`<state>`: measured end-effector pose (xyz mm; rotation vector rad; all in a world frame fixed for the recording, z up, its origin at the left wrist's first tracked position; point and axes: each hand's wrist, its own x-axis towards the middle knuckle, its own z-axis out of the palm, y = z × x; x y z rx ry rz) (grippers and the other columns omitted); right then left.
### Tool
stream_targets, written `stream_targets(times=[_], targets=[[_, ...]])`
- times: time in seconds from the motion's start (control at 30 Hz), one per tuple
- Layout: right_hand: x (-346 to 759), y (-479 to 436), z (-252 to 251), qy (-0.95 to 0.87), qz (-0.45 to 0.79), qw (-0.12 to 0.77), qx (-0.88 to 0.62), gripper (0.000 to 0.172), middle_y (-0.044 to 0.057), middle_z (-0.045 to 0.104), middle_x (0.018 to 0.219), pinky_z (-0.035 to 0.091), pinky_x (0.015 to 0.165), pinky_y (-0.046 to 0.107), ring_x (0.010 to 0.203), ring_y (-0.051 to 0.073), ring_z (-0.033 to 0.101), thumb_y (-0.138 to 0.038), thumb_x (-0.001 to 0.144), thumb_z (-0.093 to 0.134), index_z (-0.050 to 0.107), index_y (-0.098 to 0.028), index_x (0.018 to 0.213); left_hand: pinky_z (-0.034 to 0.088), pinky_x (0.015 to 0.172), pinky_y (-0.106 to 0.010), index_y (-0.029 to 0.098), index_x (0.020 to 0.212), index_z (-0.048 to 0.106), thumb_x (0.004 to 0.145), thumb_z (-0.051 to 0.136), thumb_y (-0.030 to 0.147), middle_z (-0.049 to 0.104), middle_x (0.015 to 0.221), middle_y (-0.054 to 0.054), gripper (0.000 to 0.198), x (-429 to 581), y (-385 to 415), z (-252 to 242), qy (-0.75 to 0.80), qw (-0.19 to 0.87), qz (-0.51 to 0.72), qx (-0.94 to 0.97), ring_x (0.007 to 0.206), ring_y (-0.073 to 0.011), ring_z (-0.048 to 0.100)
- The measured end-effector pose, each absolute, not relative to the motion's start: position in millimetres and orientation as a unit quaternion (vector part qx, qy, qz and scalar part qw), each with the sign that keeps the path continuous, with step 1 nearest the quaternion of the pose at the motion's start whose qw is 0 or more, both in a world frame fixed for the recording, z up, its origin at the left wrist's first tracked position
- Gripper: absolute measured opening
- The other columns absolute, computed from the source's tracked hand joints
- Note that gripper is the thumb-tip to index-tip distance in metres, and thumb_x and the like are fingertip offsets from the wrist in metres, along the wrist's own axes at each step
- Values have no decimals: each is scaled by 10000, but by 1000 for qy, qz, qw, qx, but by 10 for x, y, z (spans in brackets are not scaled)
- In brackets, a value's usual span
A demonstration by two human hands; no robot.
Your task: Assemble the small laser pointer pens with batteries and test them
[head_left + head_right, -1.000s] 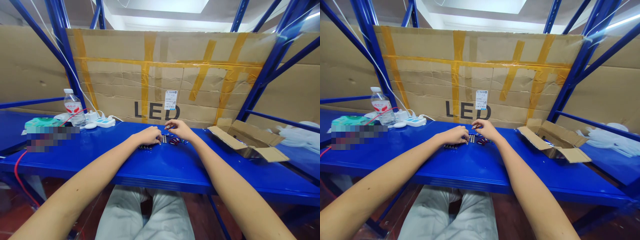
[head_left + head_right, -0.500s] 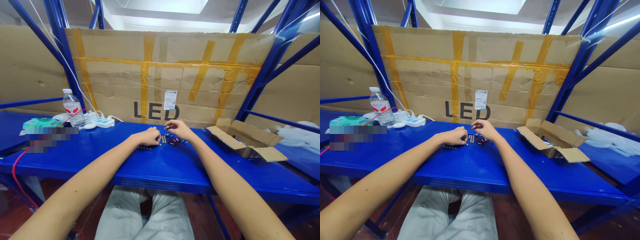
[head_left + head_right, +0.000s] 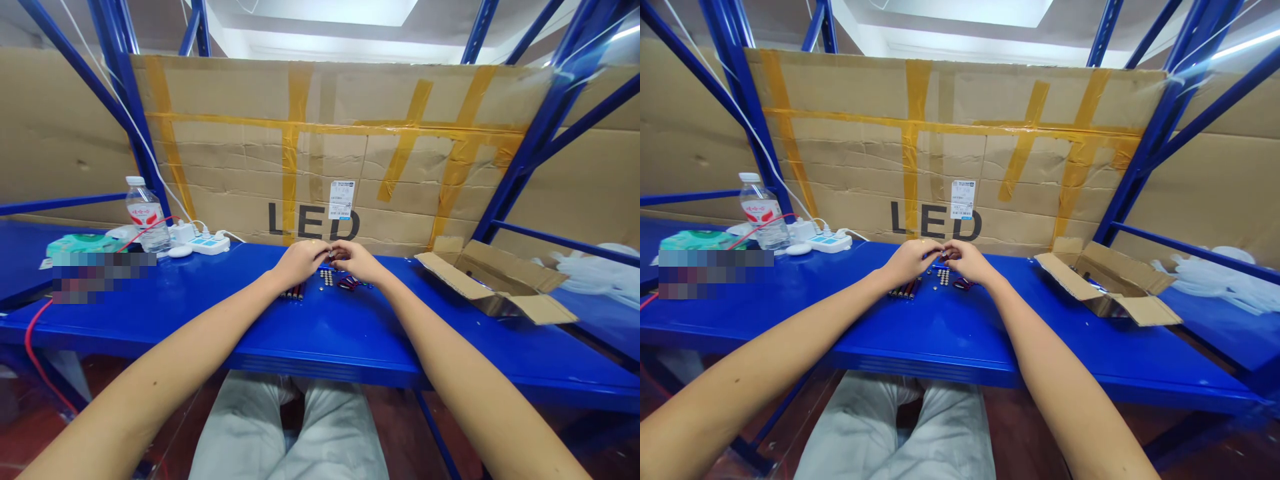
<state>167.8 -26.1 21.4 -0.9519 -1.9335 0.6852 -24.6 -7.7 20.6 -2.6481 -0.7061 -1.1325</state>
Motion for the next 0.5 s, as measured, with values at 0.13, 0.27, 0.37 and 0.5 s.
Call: stream_targets(times=[0.13, 0.27, 0.37, 0.5], targets=[[1641, -275, 216, -759, 305, 447, -361, 320, 39, 700, 865, 533, 744, 311, 816, 172, 657, -77, 648, 608, 620, -169, 954, 518, 806, -310, 205, 1079, 669, 942, 480, 218, 713, 1007, -56, 234, -230, -75, 160, -226, 116, -385, -888, 914, -177, 669], [1666, -256, 233, -734, 313, 479, -366, 334, 39, 701, 861, 531, 699, 308, 788, 172, 653, -106, 636, 617, 617, -173, 963, 517, 799, -305, 215, 1101, 664, 923, 491, 203, 695, 1049, -58, 248, -250, -87, 178, -220, 134, -379, -889, 931, -174, 662], [1696, -236, 243, -743, 277, 483, -371, 282, 41, 705, 861, 524, 792, 344, 818, 180, 656, -100, 618, 610, 646, -163, 890, 507, 800, -307, 211, 1096, 658, 912, 469, 175, 691, 1042, -55, 267, -277, -98, 212, -228, 125, -376, -889, 927, -172, 651], [1733, -219, 236, -746, 238, 483, -392, 237, 47, 714, 835, 517, 823, 365, 821, 193, 668, -92, 623, 591, 656, -161, 841, 480, 784, -323, 183, 979, 677, 864, 471, 165, 696, 939, -62, 237, -314, -133, 270, -247, 109, -313, -911, 876, -191, 632]])
